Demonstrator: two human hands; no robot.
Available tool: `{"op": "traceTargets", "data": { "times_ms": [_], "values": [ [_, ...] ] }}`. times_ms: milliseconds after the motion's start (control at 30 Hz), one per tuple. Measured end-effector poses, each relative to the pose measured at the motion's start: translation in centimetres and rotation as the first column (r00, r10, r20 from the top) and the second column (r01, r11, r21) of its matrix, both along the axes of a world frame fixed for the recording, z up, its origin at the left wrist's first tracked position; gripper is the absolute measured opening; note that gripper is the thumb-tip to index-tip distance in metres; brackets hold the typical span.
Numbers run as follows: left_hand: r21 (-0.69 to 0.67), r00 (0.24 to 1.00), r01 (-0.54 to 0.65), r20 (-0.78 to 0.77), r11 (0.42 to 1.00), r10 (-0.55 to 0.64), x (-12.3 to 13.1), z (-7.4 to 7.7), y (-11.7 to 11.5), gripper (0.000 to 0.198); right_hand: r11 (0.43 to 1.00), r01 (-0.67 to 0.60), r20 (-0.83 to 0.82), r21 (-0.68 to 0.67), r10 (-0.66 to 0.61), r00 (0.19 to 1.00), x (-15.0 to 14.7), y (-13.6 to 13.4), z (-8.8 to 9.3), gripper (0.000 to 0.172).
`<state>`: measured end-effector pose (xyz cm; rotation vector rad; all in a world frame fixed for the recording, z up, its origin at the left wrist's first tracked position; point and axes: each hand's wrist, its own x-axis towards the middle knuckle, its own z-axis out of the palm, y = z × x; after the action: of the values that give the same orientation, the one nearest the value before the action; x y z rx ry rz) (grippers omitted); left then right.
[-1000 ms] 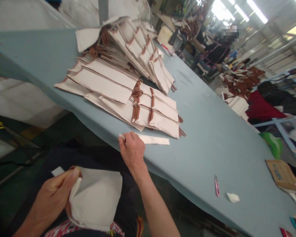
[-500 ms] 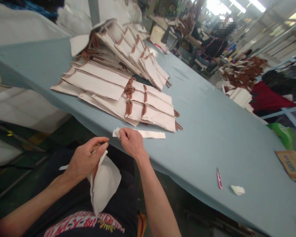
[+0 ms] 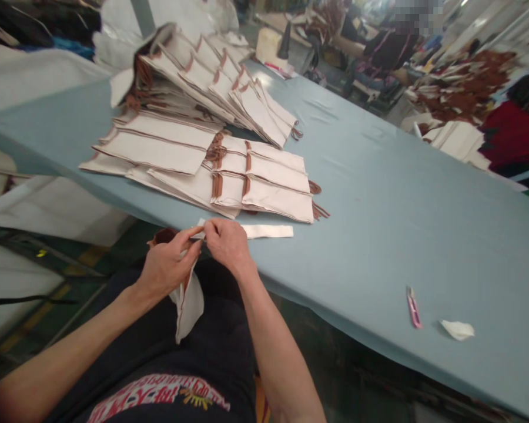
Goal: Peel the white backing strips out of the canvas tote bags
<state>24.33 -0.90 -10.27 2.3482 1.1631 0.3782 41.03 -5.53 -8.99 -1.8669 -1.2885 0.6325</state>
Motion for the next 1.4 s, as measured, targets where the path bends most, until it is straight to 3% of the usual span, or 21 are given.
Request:
{"op": "traceTargets", "data": {
  "times_ms": [133,400,567,733,867,1167,1400],
  "values": [
    [0.055,0.995,0.006,-0.102,0.998,-0.001,-0.7,-0.6,0.1,0.048,0.996,0.07,-0.092,0.057,-0.065,0.994,0.4,0.2,-0.7,0.043],
    [0.134,0.979,0.034,-0.204,0.99,-0.006,-0.6,0.0,0.8,0.042,0.983,0.089,-0.398,0.162,-0.018,0.917,2.0,-0.9,-2.0,0.053],
    [0.167,0.969,0.07,-0.247,0.983,-0.027,0.1,0.3,0.9,0.044,0.965,0.184,-0.495,0.188,-0.069,0.866,2.2,-2.1,-2.4,0.055],
    [0.178,0.962,0.1,-0.267,0.979,-0.05,0.1,1.1,1.3,0.044,0.938,0.29,-0.527,0.19,-0.152,0.836,2.3,-1.7,-3.1,0.054],
    [0.19,0.967,0.086,-0.25,0.978,-0.036,0.3,1.4,0.9,0.053,0.932,0.299,-0.471,0.206,-0.173,0.865,1.7,-1.5,-3.0,0.044],
    [0.195,0.94,0.236,-0.293,0.952,-0.173,1.5,0.0,0.1,0.054,0.918,0.336,-0.383,0.212,-0.238,0.893,0.7,-1.8,-2.4,0.033],
    [0.207,0.895,0.326,-0.382,0.923,-0.231,1.9,0.2,0.0,0.053,0.864,0.457,-0.572,0.211,-0.27,0.775,1.3,-1.3,-3.2,0.043]
  ]
}}
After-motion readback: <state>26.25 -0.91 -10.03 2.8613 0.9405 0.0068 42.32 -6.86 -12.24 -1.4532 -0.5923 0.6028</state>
